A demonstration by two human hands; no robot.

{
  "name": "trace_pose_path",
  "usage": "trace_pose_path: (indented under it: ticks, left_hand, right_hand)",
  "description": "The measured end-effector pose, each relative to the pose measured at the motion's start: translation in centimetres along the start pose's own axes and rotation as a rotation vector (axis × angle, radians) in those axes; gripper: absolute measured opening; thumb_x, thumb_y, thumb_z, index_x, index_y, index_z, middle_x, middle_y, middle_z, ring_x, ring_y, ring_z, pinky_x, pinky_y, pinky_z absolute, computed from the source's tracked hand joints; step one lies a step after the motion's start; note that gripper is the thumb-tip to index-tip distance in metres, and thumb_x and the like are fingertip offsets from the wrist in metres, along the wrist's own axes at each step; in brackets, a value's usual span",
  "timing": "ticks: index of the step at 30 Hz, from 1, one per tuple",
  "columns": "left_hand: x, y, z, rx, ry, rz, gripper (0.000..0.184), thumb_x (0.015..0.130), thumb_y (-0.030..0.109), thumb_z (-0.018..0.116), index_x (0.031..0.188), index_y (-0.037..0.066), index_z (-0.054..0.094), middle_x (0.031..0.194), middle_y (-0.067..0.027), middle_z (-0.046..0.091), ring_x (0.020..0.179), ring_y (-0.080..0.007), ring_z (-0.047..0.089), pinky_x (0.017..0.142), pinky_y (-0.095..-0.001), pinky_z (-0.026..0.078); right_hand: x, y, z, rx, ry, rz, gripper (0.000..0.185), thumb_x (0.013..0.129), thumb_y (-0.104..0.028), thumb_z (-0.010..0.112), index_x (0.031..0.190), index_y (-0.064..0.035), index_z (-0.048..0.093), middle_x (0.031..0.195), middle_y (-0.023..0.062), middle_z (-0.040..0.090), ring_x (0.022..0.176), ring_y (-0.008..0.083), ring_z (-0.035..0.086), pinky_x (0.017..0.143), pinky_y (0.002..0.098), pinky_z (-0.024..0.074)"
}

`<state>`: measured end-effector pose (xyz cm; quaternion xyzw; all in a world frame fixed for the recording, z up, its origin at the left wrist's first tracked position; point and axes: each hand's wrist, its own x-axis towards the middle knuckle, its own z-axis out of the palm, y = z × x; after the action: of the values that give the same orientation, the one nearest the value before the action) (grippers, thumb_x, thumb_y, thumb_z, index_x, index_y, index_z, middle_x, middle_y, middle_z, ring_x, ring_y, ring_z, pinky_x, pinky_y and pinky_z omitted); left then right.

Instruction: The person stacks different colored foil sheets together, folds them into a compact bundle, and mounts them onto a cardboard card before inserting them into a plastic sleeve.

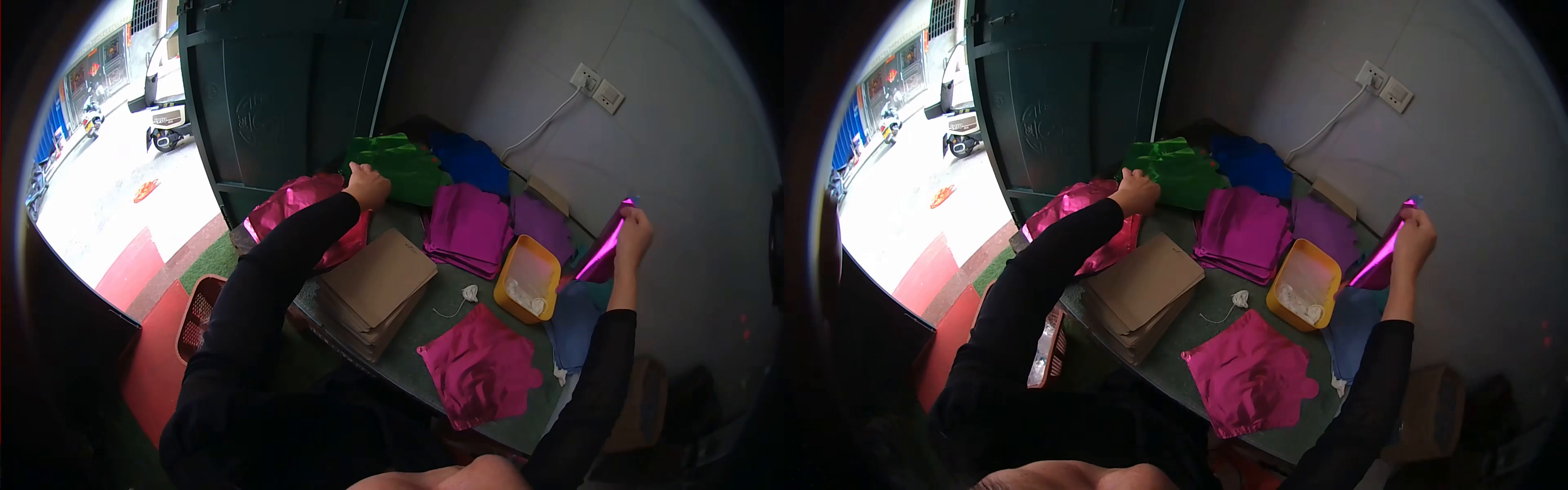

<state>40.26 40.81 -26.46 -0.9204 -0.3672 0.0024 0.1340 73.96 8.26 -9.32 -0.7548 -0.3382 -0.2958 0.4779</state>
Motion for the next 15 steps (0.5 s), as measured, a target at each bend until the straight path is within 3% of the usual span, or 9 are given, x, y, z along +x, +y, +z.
trace_pose_path:
  ticks: [5, 9, 11, 15]
  left_hand:
    - [0.3, -0.8, 0.6, -0.072, 0.176, 0.057, 0.014, 0.078, 0.017, 0.061, 0.085, 0.009, 0.069, 0.087, -0.0091, 0.068, 0.092, -0.0262, 0.062, 0.073, -0.0444, 0.042]
    - [0.5, -1.2, 0.3, -0.005, 0.288, 0.084, 0.010, 0.077, 0.015, 0.060, 0.080, 0.011, 0.068, 0.086, -0.0085, 0.068, 0.089, -0.0234, 0.061, 0.071, -0.0388, 0.043]
    - [0.9, -1.4, 0.9, -0.100, 0.540, 0.137, 0.009, 0.075, 0.015, 0.059, 0.077, 0.010, 0.066, 0.082, -0.0073, 0.066, 0.088, -0.0239, 0.059, 0.075, -0.0370, 0.044]
    - [-0.4, -1.2, -0.1, -0.252, 0.692, 0.262, 0.005, 0.068, 0.009, 0.060, 0.072, 0.006, 0.061, 0.082, -0.0078, 0.060, 0.093, -0.0257, 0.054, 0.086, -0.0373, 0.043]
  right_hand:
    - [-0.9, -1.0, 2.7, -0.070, -0.114, -0.189, 0.020, 0.078, -0.004, 0.050, 0.080, -0.0032, 0.070, 0.089, 0.0140, 0.064, 0.086, 0.0305, 0.062, 0.079, 0.0368, 0.0484]
    - [-2.5, -3.1, 6.8, -0.070, -0.089, -0.484, 0.016, 0.074, 0.000, 0.051, 0.075, -0.0025, 0.068, 0.082, 0.0150, 0.059, 0.083, 0.0322, 0.058, 0.078, 0.0413, 0.0469]
    - [-3.8, -4.8, 9.3, -0.095, -0.131, -0.606, 0.016, 0.077, 0.001, 0.052, 0.081, -0.0012, 0.067, 0.088, 0.0152, 0.059, 0.088, 0.0325, 0.057, 0.081, 0.0395, 0.0456]
    - [-8.8, -10.8, 13.9, -0.026, -0.236, -0.836, 0.012, 0.079, -0.001, 0.054, 0.083, 0.0011, 0.065, 0.095, 0.0125, 0.057, 0.091, 0.0313, 0.052, 0.081, 0.0403, 0.0432]
